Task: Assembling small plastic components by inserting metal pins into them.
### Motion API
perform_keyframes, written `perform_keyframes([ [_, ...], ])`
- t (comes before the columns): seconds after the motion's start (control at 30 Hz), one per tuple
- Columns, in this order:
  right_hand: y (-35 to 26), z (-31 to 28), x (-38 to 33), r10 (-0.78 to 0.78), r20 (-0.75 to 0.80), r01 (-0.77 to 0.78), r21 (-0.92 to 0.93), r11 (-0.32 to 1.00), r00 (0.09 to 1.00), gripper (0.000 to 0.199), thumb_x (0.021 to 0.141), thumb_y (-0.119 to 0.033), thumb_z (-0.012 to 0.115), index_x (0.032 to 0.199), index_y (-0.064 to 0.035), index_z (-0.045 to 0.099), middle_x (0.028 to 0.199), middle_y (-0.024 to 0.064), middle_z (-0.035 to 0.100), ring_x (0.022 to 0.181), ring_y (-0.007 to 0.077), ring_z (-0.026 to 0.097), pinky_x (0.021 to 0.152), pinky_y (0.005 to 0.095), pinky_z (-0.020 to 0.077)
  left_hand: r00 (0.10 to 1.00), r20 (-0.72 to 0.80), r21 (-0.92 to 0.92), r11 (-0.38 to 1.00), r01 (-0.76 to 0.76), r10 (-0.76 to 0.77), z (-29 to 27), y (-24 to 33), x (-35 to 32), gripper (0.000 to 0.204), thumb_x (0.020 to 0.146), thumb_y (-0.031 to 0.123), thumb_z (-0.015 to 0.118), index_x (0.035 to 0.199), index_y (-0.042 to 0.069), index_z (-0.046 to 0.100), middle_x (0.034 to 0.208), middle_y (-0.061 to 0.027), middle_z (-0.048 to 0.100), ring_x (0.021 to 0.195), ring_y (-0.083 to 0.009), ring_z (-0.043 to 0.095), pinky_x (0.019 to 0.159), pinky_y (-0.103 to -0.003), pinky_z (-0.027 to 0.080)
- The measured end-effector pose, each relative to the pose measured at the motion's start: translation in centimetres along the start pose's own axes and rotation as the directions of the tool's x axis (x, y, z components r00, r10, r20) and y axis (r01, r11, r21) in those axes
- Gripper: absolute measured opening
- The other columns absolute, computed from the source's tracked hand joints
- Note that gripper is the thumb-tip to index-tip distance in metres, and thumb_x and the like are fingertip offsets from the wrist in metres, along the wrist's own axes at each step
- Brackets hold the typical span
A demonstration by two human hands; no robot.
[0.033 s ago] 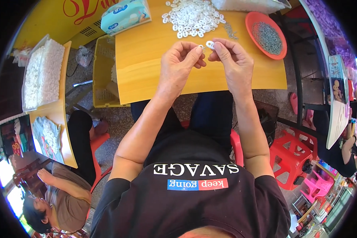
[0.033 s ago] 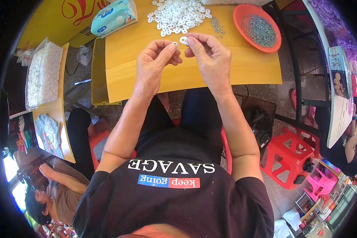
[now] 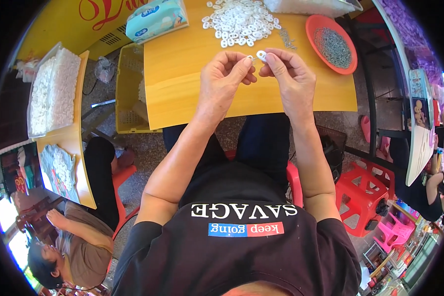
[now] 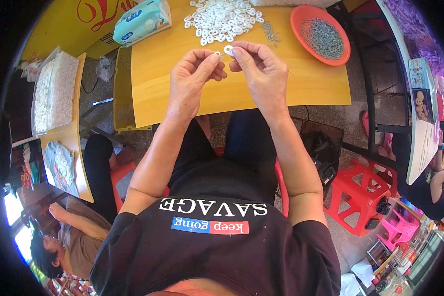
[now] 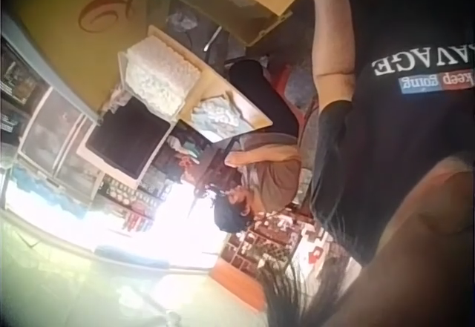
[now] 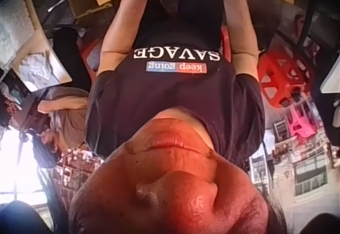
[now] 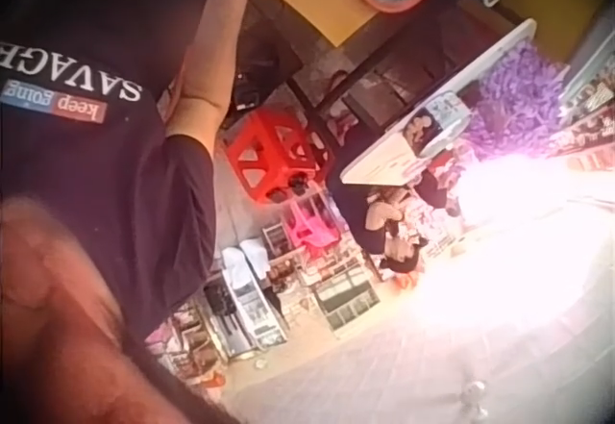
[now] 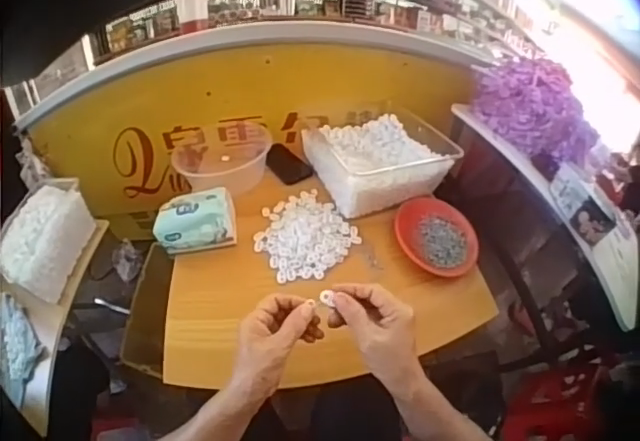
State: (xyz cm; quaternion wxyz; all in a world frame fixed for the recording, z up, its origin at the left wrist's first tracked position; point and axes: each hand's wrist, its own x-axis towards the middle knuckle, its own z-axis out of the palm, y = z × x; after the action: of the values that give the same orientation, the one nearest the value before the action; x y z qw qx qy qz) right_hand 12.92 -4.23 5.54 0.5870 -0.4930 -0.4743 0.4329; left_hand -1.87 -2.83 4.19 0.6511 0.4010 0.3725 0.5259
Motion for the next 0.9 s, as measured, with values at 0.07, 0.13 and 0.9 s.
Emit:
perform_keyframes([
  [0.07,0.12,-0.06,-0.16,-0.017,-0.032,0.019,0.056,0.998,0.999,0.017,0.091,-0.008,0.065,0.104,0.0033,0.065,0.088,0.0056,0.068,0.074,0.0095,0.064,0.067,0.0212,0.0513,1.000,0.006,-0.013,1.000,-0.004,0.004,0.36,-0.28,0.12,0.016,0.092,0.014,0.064,0.097,-0.001,0.060,0.083,-0.0082,0.065,0.072,-0.0141,0.063,0.068,-0.025,0.050],
  [0.13,0.00,0.05,-0.29,-0.017,-0.043,0.020,0.072,0.997,0.999,0.018,0.091,-0.008,0.065,0.105,0.0037,0.065,0.088,0.0059,0.068,0.074,0.0100,0.064,0.068,0.0213,0.0516,1.000,0.013,-0.026,1.000,-0.009,0.009,0.49,-0.32,0.17,0.016,0.093,0.014,0.063,0.097,-0.001,0.060,0.084,-0.0085,0.065,0.072,-0.0144,0.063,0.068,-0.025,0.050],
  [0.9,0.15,0.84,-0.51,-0.023,-0.079,0.028,0.064,0.998,0.997,0.019,0.091,-0.009,0.064,0.106,0.0032,0.065,0.092,0.0086,0.069,0.076,0.0118,0.065,0.073,0.0240,0.0531,1.000,-0.022,-0.006,1.000,-0.008,0.007,0.63,0.01,-0.12,0.016,0.092,0.014,0.063,0.096,-0.001,0.059,0.083,-0.0091,0.065,0.071,-0.0145,0.063,0.067,-0.026,0.051],
])
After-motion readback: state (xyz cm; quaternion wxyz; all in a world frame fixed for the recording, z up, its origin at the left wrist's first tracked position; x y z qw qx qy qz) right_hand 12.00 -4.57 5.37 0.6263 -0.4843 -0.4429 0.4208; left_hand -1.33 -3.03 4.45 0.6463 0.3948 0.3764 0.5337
